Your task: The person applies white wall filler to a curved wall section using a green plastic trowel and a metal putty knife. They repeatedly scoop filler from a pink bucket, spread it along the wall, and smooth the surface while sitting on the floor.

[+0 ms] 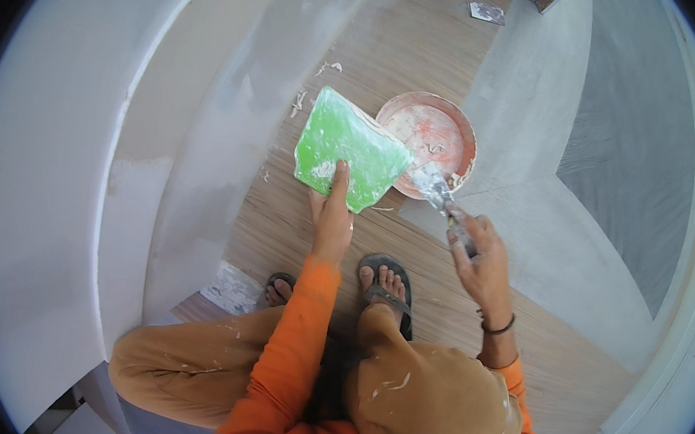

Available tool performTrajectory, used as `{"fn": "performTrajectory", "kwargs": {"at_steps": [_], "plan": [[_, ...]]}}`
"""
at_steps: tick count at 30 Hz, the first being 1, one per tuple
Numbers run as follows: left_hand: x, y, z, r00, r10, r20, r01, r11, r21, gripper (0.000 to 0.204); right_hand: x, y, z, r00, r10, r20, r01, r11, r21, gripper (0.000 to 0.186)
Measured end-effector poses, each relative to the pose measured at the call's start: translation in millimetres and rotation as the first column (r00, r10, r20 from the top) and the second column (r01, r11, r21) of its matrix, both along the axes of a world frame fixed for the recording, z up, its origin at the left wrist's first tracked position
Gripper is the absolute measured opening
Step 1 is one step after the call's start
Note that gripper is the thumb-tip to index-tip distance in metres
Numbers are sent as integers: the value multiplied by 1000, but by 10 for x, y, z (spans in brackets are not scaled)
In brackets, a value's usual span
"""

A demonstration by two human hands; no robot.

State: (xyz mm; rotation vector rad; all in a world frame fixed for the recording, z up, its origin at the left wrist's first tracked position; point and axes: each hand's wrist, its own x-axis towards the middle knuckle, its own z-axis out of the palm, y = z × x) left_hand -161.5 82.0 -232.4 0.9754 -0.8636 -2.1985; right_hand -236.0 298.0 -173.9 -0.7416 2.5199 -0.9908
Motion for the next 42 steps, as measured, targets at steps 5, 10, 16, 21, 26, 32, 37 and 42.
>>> {"fn": "performTrajectory", "kwargs": {"at_steps": [5,10,16,21,26,32,37,42], "plan": [[-85,181,-11,999,-25,36,34,951,-308,32,192,-186,-96,998,-63,-13,63,998,15,43],[-101,273,5,993,-85,80,112,887,-448,28,214,-257,-139,995,-97,32,97,995,15,44],[-75,102,67,980,-170,108,200,886,-419,26,119,-233,-187,1000,-11,-10,12,999,43,45],[-87,-14,205,950,-236,205,310,790,-528,25,153,-285,-317,999,-27,-20,25,995,-100,47],[-48,-49,285,902,-291,319,423,750,-508,25,167,-372,-319,998,-55,33,58,996,-69,48],[-12,59,111,865,-379,330,499,730,-468,26,-60,-507,-360,997,-73,-31,69,989,-133,45],[21,85,74,883,-336,327,461,756,-465,25,-336,-612,-292,986,-146,83,165,928,-335,38],[-7,-122,74,954,-253,162,298,872,-390,29,-234,-266,-230,988,-146,59,155,968,-197,38]]}}
